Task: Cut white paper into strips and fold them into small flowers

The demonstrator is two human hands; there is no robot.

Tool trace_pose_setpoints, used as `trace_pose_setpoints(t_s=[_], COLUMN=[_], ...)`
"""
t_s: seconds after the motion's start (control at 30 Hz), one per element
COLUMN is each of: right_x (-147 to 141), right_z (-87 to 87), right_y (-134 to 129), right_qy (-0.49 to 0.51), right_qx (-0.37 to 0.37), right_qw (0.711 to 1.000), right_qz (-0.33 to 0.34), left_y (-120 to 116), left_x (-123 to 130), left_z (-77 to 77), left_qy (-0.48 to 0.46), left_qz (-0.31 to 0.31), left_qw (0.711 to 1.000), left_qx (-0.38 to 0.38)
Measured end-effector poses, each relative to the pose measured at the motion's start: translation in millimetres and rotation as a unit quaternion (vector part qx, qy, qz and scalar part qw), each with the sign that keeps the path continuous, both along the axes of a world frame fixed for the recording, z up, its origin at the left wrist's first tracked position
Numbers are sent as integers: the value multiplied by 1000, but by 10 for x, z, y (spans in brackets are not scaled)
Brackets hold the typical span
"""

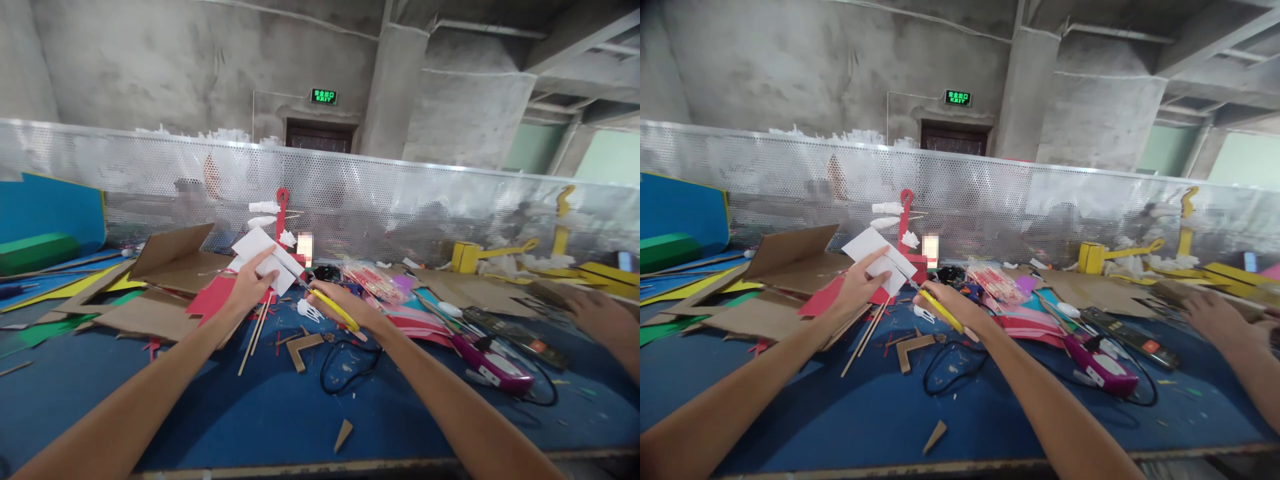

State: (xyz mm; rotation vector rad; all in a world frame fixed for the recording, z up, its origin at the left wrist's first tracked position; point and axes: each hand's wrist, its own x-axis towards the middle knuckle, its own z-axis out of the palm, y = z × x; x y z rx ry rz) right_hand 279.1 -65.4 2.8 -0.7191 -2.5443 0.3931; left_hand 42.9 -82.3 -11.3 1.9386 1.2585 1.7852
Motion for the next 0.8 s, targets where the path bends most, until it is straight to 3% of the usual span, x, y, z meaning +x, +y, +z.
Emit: trace_pose_setpoints(t_s=[0.27, 0.47, 0.8], right_x=[-25, 21, 48], right_z=[23, 61, 69], right_y=[-11, 14, 9], right_qy=[20, 6, -7], right_qx=[-21, -38, -51], right_qw=[1000, 999, 999], right_qz=[-8, -4, 15], left_y=[-16, -68, 62], left_x=[5, -52, -147], left_z=[22, 81, 20], left_qy=[-10, -5, -28], left_qz=[-11, 11, -15], left_qw=[1000, 999, 999], left_qx=[-13, 30, 11])
